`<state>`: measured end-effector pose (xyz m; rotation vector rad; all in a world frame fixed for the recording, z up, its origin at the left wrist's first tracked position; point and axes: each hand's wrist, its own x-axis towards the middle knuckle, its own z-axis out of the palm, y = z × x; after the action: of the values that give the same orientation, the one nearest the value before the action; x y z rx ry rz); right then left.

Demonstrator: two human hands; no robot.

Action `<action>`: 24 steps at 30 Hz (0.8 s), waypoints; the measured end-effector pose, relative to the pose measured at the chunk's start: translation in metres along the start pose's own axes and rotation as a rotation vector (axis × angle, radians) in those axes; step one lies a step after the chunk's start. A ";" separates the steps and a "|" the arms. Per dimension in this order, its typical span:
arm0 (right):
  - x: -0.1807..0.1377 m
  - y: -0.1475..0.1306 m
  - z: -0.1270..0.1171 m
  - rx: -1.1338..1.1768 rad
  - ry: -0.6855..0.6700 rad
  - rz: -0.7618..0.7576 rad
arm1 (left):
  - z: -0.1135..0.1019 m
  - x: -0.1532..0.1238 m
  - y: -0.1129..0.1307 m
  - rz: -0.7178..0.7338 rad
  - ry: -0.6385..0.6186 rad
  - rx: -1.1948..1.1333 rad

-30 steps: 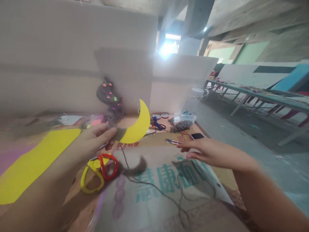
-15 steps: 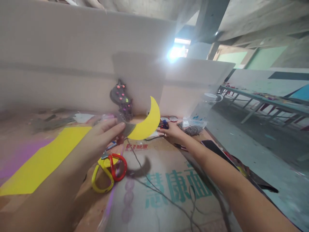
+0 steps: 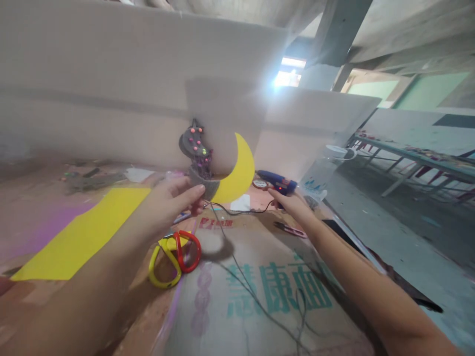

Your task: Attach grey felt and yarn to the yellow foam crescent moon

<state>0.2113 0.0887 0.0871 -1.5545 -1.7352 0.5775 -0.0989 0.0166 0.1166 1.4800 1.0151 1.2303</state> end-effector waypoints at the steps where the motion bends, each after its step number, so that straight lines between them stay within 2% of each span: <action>1: -0.011 -0.005 -0.007 0.039 0.008 -0.020 | 0.001 0.000 0.000 -0.011 0.005 0.004; 4: -0.044 -0.015 -0.025 0.349 0.007 -0.147 | 0.008 -0.004 0.001 -0.001 0.020 0.066; 7: -0.076 -0.021 -0.038 0.443 -0.071 -0.217 | 0.019 -0.009 0.004 0.017 -0.018 0.112; 11: -0.107 -0.036 -0.043 0.319 -0.201 -0.331 | 0.031 -0.013 0.007 -0.017 -0.029 0.162; 15: -0.116 -0.049 -0.036 0.159 -0.331 -0.346 | 0.038 -0.013 0.004 -0.074 -0.037 0.186; 24: -0.112 -0.042 -0.016 0.023 -0.326 -0.278 | 0.043 -0.014 0.000 -0.133 -0.066 0.188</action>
<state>0.1975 -0.0302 0.1039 -1.2225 -2.1358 0.7352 -0.0590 -0.0027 0.1110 1.5580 1.1906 1.0076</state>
